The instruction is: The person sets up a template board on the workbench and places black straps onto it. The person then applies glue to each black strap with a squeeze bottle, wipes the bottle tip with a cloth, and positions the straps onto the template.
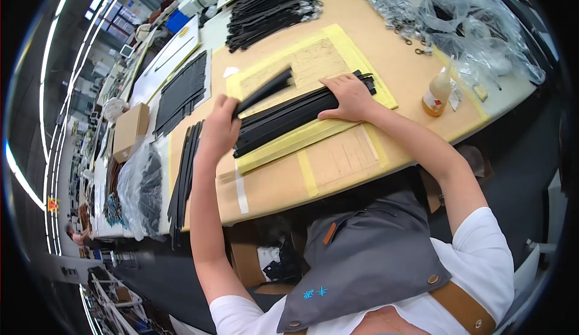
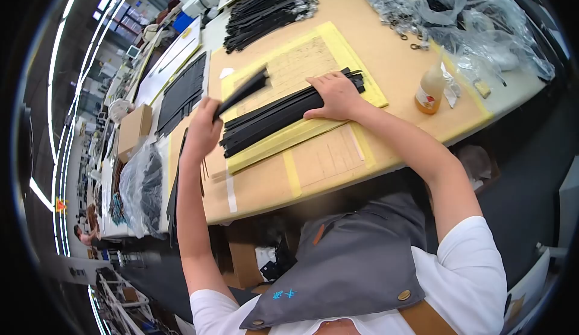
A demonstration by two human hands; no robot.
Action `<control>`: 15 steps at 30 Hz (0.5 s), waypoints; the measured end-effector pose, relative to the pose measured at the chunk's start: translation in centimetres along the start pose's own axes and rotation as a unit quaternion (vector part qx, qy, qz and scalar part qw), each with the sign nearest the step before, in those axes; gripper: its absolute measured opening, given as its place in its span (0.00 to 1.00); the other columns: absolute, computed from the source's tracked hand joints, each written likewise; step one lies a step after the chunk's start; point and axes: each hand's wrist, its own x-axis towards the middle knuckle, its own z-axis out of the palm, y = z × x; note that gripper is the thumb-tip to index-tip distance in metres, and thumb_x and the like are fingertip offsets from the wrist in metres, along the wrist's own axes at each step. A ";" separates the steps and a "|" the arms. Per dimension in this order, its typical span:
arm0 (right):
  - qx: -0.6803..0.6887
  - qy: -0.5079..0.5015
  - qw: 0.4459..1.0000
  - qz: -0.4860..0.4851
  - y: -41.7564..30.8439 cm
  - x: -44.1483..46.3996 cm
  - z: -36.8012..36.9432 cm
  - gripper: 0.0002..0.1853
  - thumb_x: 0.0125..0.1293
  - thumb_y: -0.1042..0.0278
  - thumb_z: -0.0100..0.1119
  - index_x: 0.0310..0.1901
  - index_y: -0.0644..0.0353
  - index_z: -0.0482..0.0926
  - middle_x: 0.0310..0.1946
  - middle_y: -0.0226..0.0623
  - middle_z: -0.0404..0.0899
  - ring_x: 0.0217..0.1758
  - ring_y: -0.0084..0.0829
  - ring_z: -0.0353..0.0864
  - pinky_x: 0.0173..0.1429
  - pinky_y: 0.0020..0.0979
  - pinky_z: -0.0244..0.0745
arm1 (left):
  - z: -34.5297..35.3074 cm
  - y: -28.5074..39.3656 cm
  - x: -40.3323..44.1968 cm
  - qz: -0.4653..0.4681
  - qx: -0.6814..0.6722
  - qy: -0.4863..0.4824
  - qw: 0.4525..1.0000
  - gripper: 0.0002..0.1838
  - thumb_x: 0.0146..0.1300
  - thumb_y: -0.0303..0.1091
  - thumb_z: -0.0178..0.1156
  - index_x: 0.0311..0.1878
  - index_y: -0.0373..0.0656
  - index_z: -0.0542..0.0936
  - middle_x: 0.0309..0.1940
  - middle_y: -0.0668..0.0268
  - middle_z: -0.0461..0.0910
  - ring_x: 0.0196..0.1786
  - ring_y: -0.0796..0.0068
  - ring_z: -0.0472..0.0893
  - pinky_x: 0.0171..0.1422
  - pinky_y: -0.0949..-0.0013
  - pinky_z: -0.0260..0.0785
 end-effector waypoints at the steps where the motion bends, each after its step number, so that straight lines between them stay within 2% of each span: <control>1: -0.005 0.035 0.999 -0.006 0.1 -0.1 0.1 0.48 0.52 0.30 0.69 0.63 0.64 0.75 0.55 0.48 0.81 0.62 0.43 0.77 0.72 0.41 0.65 | 0.6 0.0 2.4 0.015 0.013 0.002 1.000 0.14 0.60 0.23 0.54 0.50 0.40 0.73 0.48 0.52 0.75 0.48 0.40 0.78 0.50 0.48 0.71; 3: -0.017 0.106 0.994 -0.022 0.4 -0.2 0.3 0.48 0.51 0.30 0.70 0.63 0.65 0.75 0.55 0.48 0.81 0.62 0.43 0.78 0.72 0.41 0.65 | 3.6 0.5 6.6 0.025 0.010 -0.021 0.999 0.14 0.62 0.26 0.55 0.51 0.40 0.73 0.49 0.51 0.75 0.49 0.41 0.78 0.51 0.47 0.71; 4: 0.021 0.149 0.989 -0.009 0.1 -0.3 -0.5 0.38 0.55 0.38 0.72 0.57 0.62 0.78 0.52 0.45 0.82 0.59 0.43 0.78 0.69 0.41 0.67 | 5.7 0.5 8.5 0.043 0.011 -0.033 0.998 0.14 0.62 0.28 0.56 0.52 0.40 0.73 0.49 0.51 0.75 0.49 0.42 0.78 0.52 0.48 0.72; 7: 0.141 0.247 0.953 0.104 1.6 -0.9 -2.1 0.24 0.59 0.50 0.70 0.49 0.59 0.79 0.46 0.42 0.82 0.54 0.42 0.79 0.64 0.41 0.69 | 12.5 1.7 12.3 0.049 -0.002 -0.069 0.996 0.16 0.63 0.33 0.58 0.53 0.41 0.75 0.50 0.51 0.76 0.50 0.44 0.80 0.55 0.50 0.74; 8: 0.175 0.319 0.921 0.141 2.4 -0.7 -2.1 0.14 0.62 0.60 0.66 0.45 0.57 0.78 0.42 0.40 0.80 0.49 0.41 0.78 0.60 0.39 0.70 | 14.7 2.3 12.7 0.047 -0.023 -0.079 0.996 0.16 0.63 0.34 0.59 0.53 0.41 0.75 0.51 0.51 0.76 0.52 0.45 0.79 0.57 0.51 0.74; 9: 0.231 0.348 0.890 0.182 4.0 -0.9 -1.9 0.12 0.66 0.61 0.62 0.46 0.60 0.78 0.43 0.39 0.81 0.50 0.36 0.79 0.59 0.35 0.71 | 16.6 2.7 13.1 0.044 -0.046 -0.087 0.994 0.17 0.62 0.36 0.60 0.52 0.40 0.76 0.51 0.51 0.76 0.53 0.45 0.79 0.58 0.51 0.74; 10: 0.292 0.353 0.857 0.234 5.5 -1.1 -1.7 0.14 0.70 0.59 0.59 0.46 0.61 0.78 0.44 0.39 0.81 0.51 0.33 0.79 0.59 0.33 0.71 | 17.8 3.2 13.2 0.029 -0.062 -0.114 0.991 0.22 0.62 0.42 0.64 0.55 0.39 0.77 0.53 0.51 0.76 0.58 0.49 0.76 0.62 0.54 0.72; 11: 0.351 0.356 0.818 0.285 6.9 -1.3 -1.5 0.16 0.73 0.56 0.57 0.47 0.62 0.77 0.45 0.39 0.81 0.52 0.30 0.79 0.59 0.32 0.72 | 18.5 3.1 13.2 0.023 -0.082 -0.108 0.991 0.24 0.63 0.44 0.64 0.56 0.38 0.77 0.54 0.52 0.76 0.60 0.50 0.75 0.64 0.56 0.71; 13: 0.401 0.338 0.778 0.346 8.4 -1.2 -1.5 0.21 0.75 0.50 0.53 0.48 0.65 0.78 0.45 0.39 0.82 0.51 0.28 0.80 0.59 0.31 0.73 | 18.0 3.7 12.9 0.007 -0.118 -0.099 0.988 0.28 0.63 0.47 0.66 0.59 0.37 0.77 0.55 0.53 0.76 0.64 0.54 0.73 0.69 0.60 0.67; 14: 0.427 0.326 0.755 0.375 8.9 -1.1 -1.2 0.24 0.77 0.47 0.52 0.49 0.66 0.78 0.46 0.40 0.82 0.51 0.26 0.80 0.58 0.31 0.73 | 17.4 3.7 12.7 -0.012 -0.118 -0.134 0.984 0.35 0.62 0.55 0.67 0.63 0.36 0.75 0.58 0.52 0.75 0.67 0.54 0.70 0.73 0.59 0.63; 15: 0.421 0.314 0.762 0.379 9.4 -1.0 -0.6 0.26 0.77 0.46 0.51 0.49 0.67 0.78 0.45 0.39 0.82 0.49 0.26 0.80 0.58 0.30 0.73 | 17.0 3.4 12.3 -0.016 -0.115 -0.134 0.984 0.38 0.61 0.57 0.67 0.64 0.37 0.74 0.60 0.52 0.74 0.68 0.54 0.69 0.74 0.56 0.60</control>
